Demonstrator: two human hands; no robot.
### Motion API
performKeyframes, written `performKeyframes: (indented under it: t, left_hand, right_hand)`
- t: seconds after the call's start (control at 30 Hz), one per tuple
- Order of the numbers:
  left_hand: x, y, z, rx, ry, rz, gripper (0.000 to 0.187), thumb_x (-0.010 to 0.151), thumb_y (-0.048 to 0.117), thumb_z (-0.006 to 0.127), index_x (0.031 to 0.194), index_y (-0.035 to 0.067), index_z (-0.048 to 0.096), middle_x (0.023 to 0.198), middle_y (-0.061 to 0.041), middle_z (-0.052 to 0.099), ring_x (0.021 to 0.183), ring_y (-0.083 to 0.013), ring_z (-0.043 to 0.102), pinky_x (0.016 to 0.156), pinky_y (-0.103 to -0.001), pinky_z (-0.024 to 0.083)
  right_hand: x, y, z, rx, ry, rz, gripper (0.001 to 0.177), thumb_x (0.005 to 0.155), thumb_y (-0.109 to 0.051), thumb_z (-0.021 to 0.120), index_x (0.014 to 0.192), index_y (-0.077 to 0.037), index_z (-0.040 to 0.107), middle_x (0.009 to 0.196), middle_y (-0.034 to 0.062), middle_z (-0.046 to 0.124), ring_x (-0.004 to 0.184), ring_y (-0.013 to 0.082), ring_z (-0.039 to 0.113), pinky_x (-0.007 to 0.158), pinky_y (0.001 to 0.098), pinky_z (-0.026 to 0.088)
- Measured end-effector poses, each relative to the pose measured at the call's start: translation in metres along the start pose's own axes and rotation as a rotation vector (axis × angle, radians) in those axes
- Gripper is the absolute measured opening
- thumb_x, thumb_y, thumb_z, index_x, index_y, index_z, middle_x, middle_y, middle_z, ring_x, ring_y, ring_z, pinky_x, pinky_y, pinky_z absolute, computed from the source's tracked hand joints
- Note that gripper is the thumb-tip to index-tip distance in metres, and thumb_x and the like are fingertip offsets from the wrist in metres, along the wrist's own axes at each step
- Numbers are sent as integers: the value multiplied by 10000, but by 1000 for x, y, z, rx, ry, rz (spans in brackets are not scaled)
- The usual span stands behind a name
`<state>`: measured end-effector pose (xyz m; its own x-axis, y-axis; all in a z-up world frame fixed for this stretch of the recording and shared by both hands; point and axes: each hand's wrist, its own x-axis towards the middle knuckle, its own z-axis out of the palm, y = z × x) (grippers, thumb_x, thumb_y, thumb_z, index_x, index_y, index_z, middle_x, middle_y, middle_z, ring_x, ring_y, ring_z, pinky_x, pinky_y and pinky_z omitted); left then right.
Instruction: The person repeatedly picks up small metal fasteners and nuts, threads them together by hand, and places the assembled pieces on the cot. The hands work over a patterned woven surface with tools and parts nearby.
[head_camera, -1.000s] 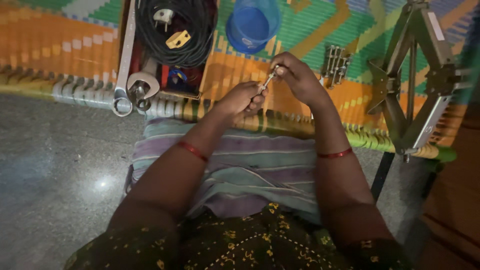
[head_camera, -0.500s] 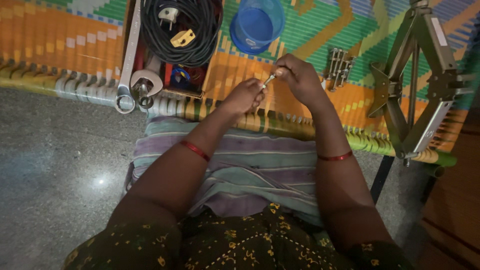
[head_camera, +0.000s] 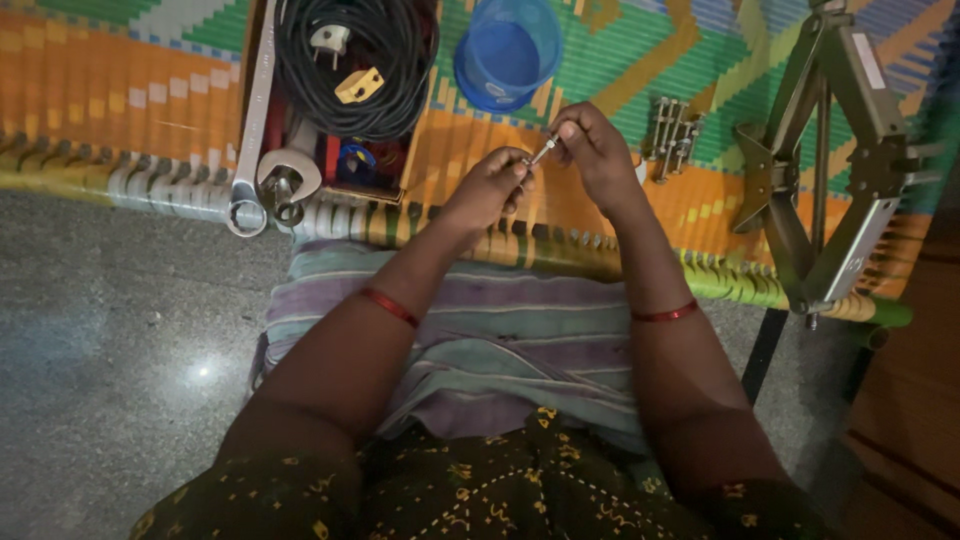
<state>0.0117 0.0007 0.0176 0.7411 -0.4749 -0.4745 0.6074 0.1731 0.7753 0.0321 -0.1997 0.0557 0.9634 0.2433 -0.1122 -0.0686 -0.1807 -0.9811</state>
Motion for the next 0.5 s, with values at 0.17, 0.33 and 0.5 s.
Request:
performKeyframes:
  t: [0.17,0.33,0.5]
  left_hand:
    - [0,-4,-4,-14,5,-1,294,1093,283,437,1174,75,629,900,7,624,723,-84,508,666,-256,474]
    - [7,-12,-4,-73,67,-17,164,1010,151,596,1156,84,564,926,-12,606,696,-93,488,611,-263,437]
    - [13,-21,-5,9,90,106,266,979,42,626,1186,102,470,974,-8,592,737,-60,526,602,-256,465]
  right_hand:
    - [2,0,-1,-10,22,57,201,1122,-234,513,1112,-48,588,1003,27,610,860,107,577,777,281,513]
    - [1,0,0,-37,29,94,192,1110,-227,533,1092,-50,604,979,25,604,853,109,586,767,280,510]
    - [4,13,-4,-5,55,132,167,1097,-219,541,1072,-64,597,948,15,618,838,109,593,754,281,517]
